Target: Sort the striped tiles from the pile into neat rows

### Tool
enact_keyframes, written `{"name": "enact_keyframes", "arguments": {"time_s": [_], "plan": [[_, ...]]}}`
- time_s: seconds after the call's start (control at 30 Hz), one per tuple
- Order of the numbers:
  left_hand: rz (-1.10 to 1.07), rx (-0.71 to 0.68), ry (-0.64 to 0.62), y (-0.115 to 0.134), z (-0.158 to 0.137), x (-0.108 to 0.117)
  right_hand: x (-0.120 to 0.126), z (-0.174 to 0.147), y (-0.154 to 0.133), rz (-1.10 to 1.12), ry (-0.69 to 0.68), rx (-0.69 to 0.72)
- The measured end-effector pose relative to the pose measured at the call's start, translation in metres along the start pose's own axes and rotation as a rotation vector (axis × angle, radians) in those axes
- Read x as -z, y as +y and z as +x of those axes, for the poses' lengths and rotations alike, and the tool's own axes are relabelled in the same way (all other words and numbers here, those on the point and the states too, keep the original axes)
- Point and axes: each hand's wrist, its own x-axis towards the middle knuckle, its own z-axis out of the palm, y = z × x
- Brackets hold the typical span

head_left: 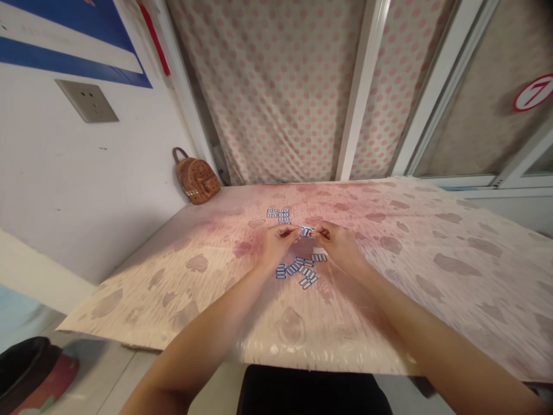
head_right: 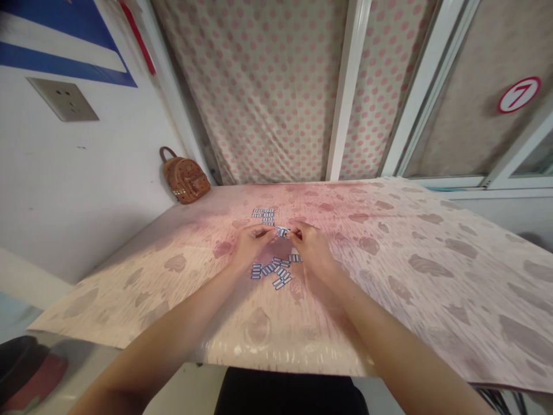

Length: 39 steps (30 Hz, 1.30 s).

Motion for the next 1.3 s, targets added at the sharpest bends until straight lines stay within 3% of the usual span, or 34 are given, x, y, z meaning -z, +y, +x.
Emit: {"name": "enact_keyframes", "arguments": {"time_s": [0.43, 0.53, 0.67, 0.77, 0.93, 1.07, 1.13, 1.3], "plan": [[0.006, 0.024, -0.024, 0.001, -0.001, -0.001, -0.003, -0.001, 0.005, -0.075, 0.020, 0.054], [-0.041, 0.067, -0.005, 0.005, -0.003, -0.002, -0.005, -0.001, 0.009, -0.081, 0.060, 0.141], [-0.147, 0.136, -0.009, 0.009, -0.004, -0.003, -0.005, 0.000, 0.010, -0.167, 0.002, 0.300], [-0.202, 0.164, -0.010, 0.009, -0.005, -0.004, -0.006, 0.001, 0.010, -0.211, -0.001, 0.338], [-0.232, 0.187, -0.014, 0.007, -0.004, -0.004, -0.008, 0.002, 0.012, -0.196, -0.012, 0.328], [-0.191, 0.134, 0.051, 0.006, 0.001, 0.001, -0.006, 0.002, 0.013, -0.129, 0.010, 0.211], [-0.158, 0.100, 0.090, 0.004, 0.004, 0.005, -0.004, 0.002, 0.014, -0.126, -0.048, 0.164], [-0.094, 0.075, 0.128, 0.000, 0.010, 0.012, -0.013, -0.002, 0.020, -0.287, -0.387, 0.156]]}}
